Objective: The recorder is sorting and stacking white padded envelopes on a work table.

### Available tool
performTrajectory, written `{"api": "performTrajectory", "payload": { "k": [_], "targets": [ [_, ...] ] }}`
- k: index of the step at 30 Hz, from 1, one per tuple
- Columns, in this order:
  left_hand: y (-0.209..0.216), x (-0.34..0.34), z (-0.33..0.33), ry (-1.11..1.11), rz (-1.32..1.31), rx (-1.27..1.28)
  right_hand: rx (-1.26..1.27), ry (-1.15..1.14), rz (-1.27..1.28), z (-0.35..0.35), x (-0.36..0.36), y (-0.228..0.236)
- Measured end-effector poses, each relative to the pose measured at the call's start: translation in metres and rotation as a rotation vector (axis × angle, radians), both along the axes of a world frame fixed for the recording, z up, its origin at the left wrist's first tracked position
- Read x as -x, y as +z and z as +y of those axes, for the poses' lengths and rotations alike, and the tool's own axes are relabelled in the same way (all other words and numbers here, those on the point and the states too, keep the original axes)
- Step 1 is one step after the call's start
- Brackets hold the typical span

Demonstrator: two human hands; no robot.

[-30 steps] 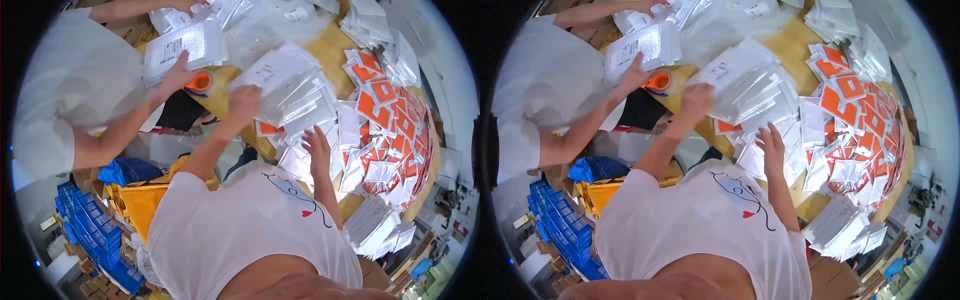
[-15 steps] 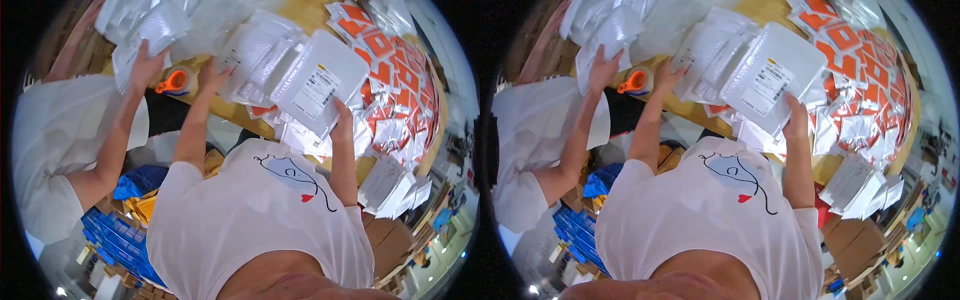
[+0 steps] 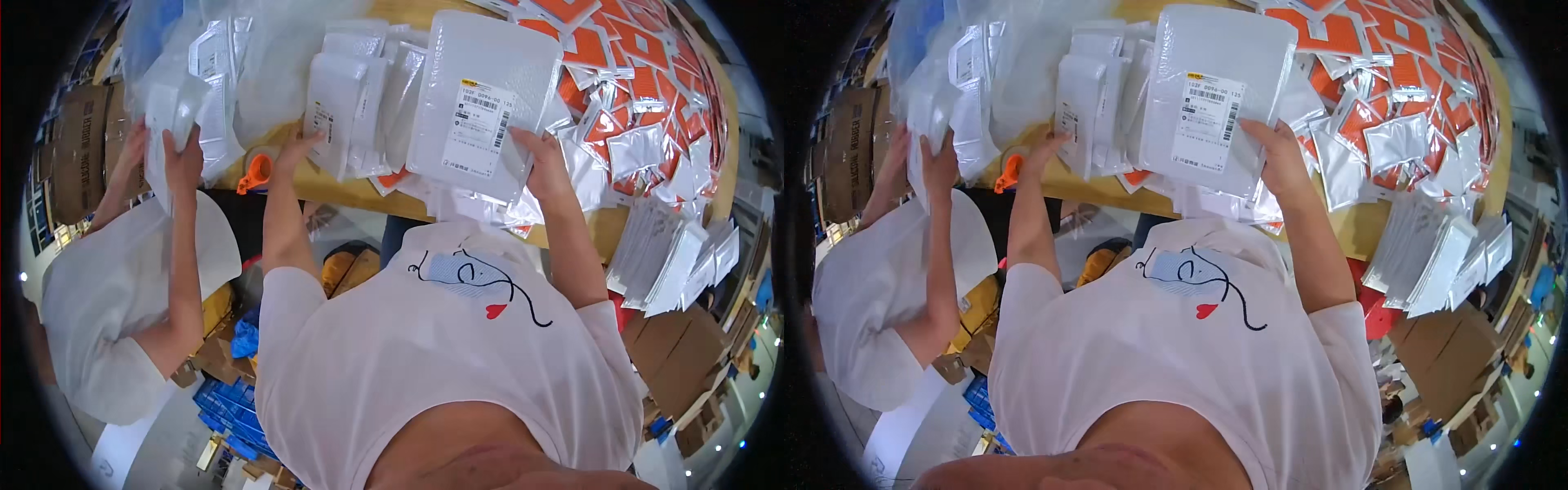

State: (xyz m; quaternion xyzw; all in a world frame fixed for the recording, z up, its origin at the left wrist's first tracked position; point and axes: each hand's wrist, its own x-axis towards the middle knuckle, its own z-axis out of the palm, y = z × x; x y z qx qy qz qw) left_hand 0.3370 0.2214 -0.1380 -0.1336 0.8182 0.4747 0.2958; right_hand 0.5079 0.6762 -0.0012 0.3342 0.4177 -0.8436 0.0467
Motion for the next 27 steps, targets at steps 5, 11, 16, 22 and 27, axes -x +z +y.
{"api": "performTrajectory", "payload": {
  "k": [5,11,16,22,27],
  "targets": [
    [0.007,-0.005,-0.011,0.026,-0.103,-0.065,-0.127,0.004,-0.08,-0.009,0.006,0.003],
    [0.082,-0.021,0.021,0.15,-0.037,-0.224,-0.152,-0.039,-0.037,-0.028,0.006,-0.015],
    [0.14,-0.072,0.052,0.351,0.121,-0.708,-0.165,0.031,0.013,-0.056,0.019,-0.012],
    [0.117,-0.102,0.098,0.224,0.05,-0.773,-0.143,0.1,-0.118,-0.078,0.018,-0.022],
    [0.098,-0.111,0.107,0.21,0.074,-0.568,-0.105,0.125,-0.143,-0.085,0.015,-0.012]
  ]
}}
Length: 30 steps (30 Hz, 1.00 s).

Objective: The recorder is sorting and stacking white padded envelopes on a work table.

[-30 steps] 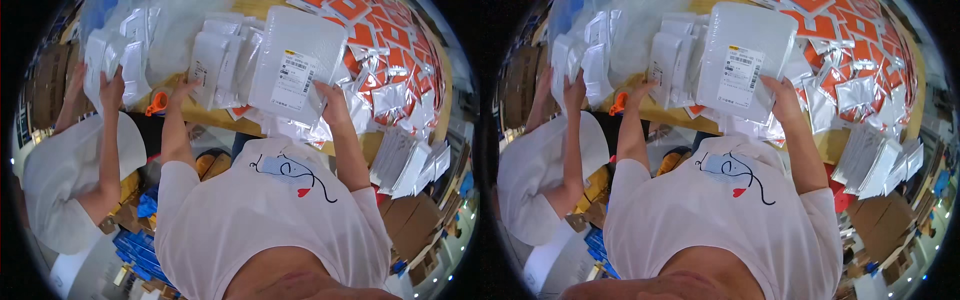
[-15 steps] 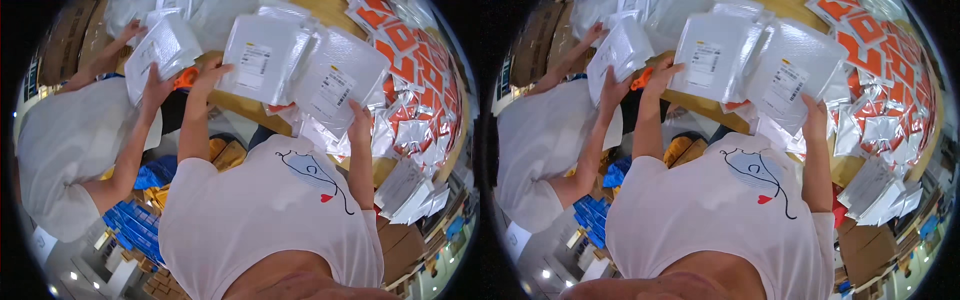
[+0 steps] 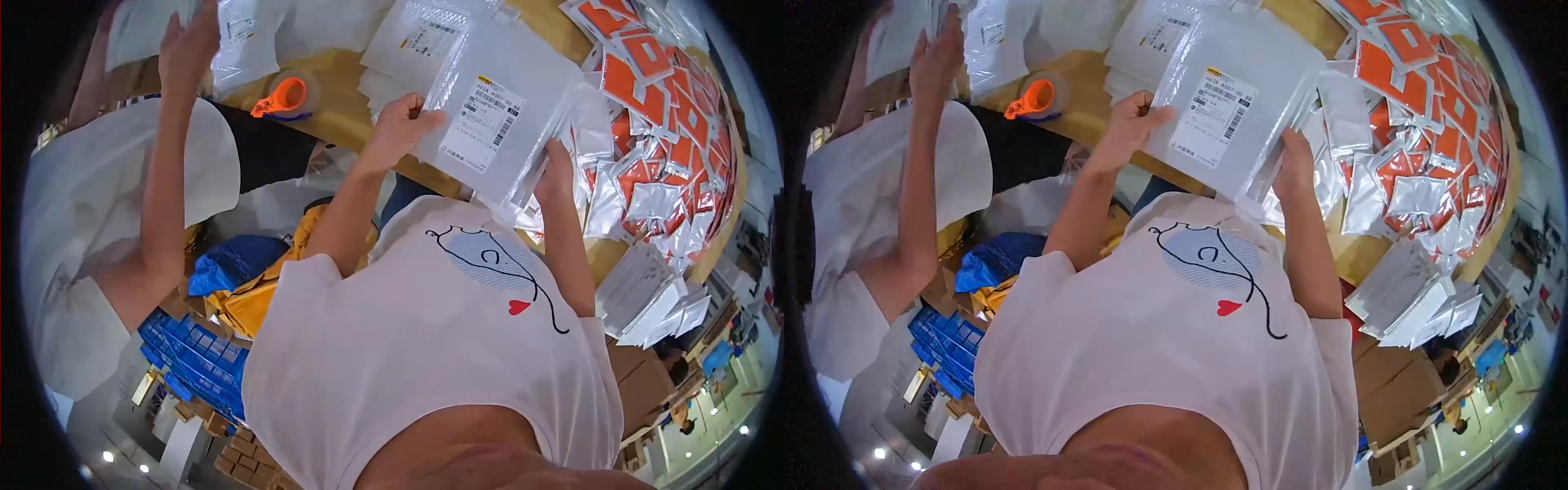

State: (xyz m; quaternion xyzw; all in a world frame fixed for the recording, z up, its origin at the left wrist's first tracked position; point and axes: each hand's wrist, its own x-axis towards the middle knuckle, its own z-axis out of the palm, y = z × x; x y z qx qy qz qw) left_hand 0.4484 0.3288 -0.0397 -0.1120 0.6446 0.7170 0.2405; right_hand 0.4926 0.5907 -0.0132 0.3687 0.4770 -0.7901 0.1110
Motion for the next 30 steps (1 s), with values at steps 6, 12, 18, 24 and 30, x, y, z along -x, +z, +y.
{"api": "performTrajectory", "payload": {
  "k": [6,12,18,24,30],
  "targets": [
    [-0.008,-0.008,0.008,-0.011,0.068,0.092,-0.005,-0.088,-0.049,-0.008,-0.002,0.002],
    [0.01,0.006,0.015,-0.056,0.202,0.408,-0.16,0.115,0.078,0.007,-0.011,-0.009],
    [-0.061,0.076,-0.039,0.171,0.621,0.881,-0.216,-0.079,0.078,0.053,-0.018,-0.013],
    [-0.066,0.125,-0.056,-0.15,-0.177,1.063,-0.192,-0.117,0.104,0.06,-0.026,-0.02],
    [-0.114,0.116,-0.078,0.116,-0.198,0.635,-0.243,-0.075,0.074,0.05,-0.019,-0.014]
  ]
}}
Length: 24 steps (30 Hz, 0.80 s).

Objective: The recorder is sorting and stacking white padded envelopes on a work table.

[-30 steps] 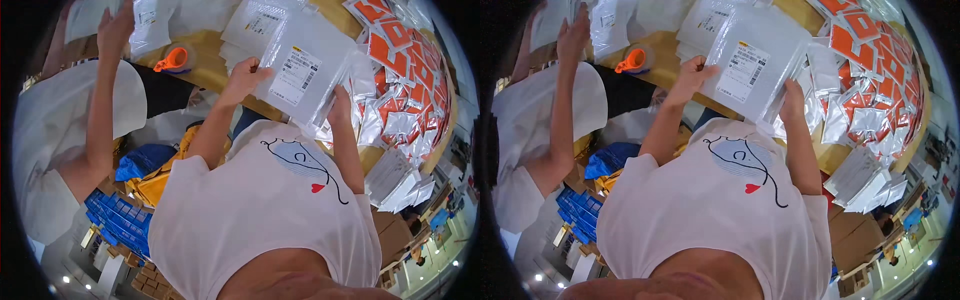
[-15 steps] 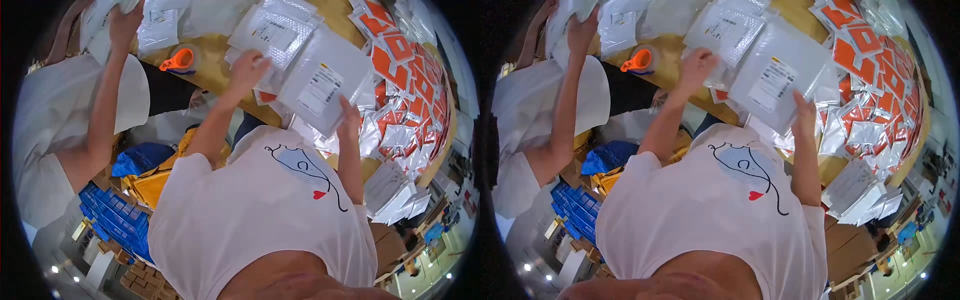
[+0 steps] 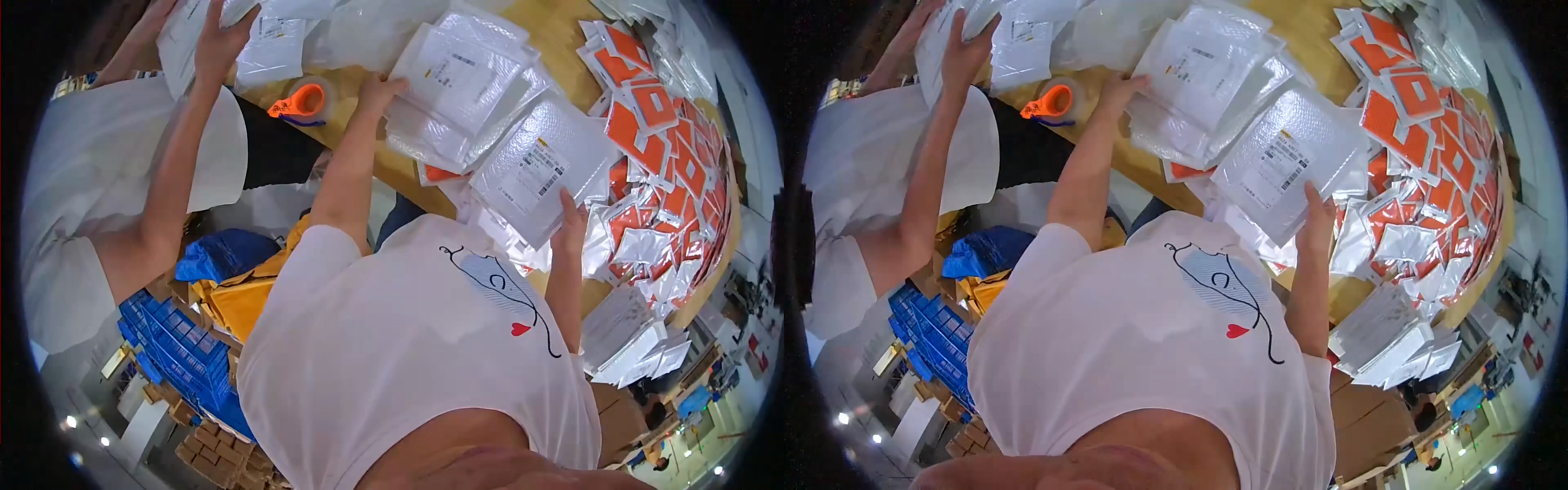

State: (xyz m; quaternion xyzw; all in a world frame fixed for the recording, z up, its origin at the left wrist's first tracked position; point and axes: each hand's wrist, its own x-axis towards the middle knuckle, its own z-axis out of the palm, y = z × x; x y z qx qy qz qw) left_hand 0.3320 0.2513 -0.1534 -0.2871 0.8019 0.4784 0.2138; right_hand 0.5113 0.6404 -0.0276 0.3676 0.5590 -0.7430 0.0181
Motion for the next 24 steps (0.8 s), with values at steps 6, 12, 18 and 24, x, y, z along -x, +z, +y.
{"api": "performTrajectory", "payload": {
  "k": [6,12,18,24],
  "targets": [
    [0.096,-0.031,0.014,0.256,0.517,-0.292,0.022,-0.083,0.009,0.013,0.004,-0.006],
    [0.158,-0.02,0.012,0.165,0.529,-0.603,0.009,-0.038,0.059,0.019,0.017,0.001],
    [0.099,-0.006,0.042,-0.193,0.608,0.212,-0.012,-0.044,0.031,0.02,0.016,-0.009],
    [0.118,-0.08,0.068,-0.179,0.228,0.271,0.052,-0.085,0.025,0.033,-0.004,-0.027]
  ]
}}
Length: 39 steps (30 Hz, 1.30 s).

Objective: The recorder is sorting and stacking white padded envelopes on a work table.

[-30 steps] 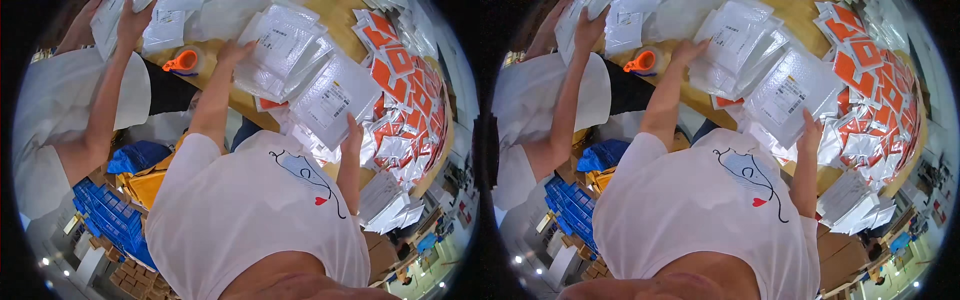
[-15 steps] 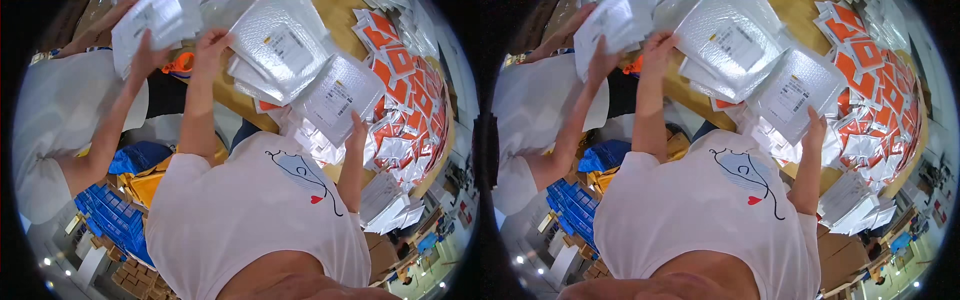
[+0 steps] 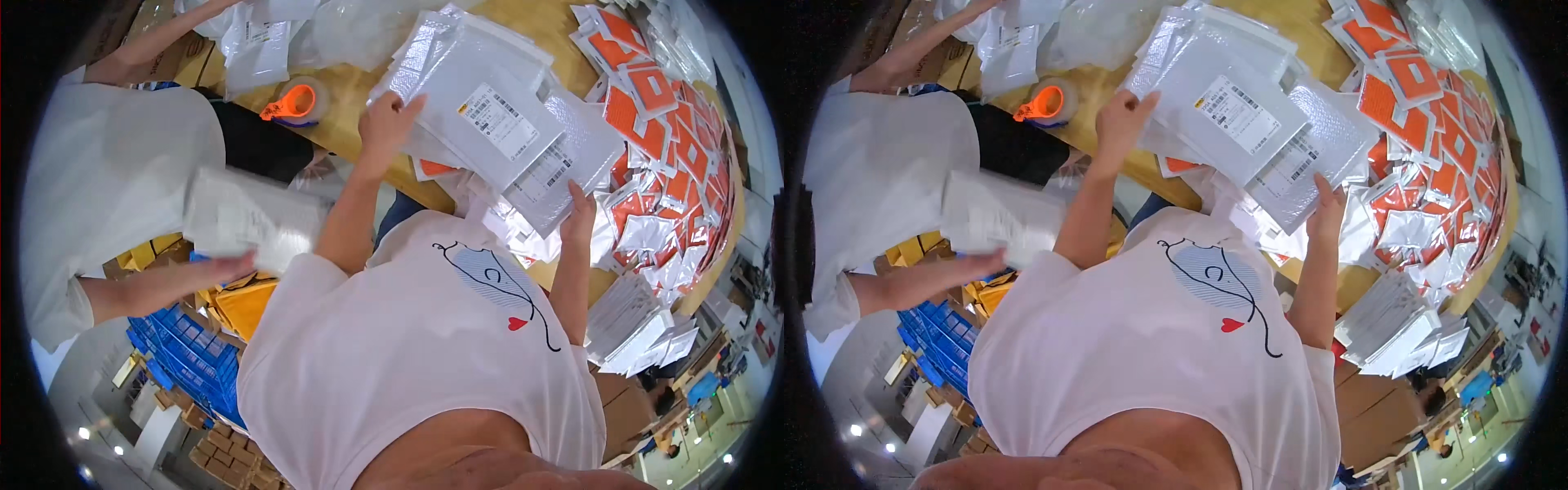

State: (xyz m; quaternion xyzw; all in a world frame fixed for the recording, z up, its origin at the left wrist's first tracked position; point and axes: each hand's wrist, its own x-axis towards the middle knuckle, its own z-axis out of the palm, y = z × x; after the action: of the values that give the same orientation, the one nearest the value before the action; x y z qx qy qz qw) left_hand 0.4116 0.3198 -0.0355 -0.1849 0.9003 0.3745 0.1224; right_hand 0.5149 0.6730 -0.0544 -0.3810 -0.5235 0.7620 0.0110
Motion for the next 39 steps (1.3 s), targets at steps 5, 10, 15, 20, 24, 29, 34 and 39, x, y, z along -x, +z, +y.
{"api": "performTrajectory", "payload": {
  "k": [5,10,15,20,24,29,34,39],
  "targets": [
    [-0.001,-0.043,0.041,-0.046,-0.571,-0.745,0.013,0.079,-0.028,-0.009,0.002,0.006],
    [-0.028,-0.071,0.077,0.364,-0.512,-1.062,-0.005,0.199,-0.007,-0.018,-0.006,0.007],
    [-0.024,-0.076,0.06,0.354,-0.282,-1.253,-0.153,0.231,-0.159,-0.012,-0.019,0.011],
    [-0.008,-0.06,0.0,0.06,-0.462,-1.136,-0.02,0.209,-0.1,0.015,-0.025,0.004],
    [-0.034,-0.042,-0.023,0.083,-0.494,-1.541,-0.041,0.259,-0.145,0.005,-0.025,0.002],
    [-0.038,-0.062,0.005,0.225,-0.186,-1.287,-0.024,0.245,-0.167,-0.001,-0.026,-0.002],
    [-0.029,-0.06,0.005,0.168,-0.121,-1.142,0.011,0.238,-0.15,0.002,-0.026,-0.007],
    [-0.023,-0.059,0.009,0.146,-0.192,-1.125,0.069,0.229,-0.143,0.005,-0.028,-0.012]
  ]
}}
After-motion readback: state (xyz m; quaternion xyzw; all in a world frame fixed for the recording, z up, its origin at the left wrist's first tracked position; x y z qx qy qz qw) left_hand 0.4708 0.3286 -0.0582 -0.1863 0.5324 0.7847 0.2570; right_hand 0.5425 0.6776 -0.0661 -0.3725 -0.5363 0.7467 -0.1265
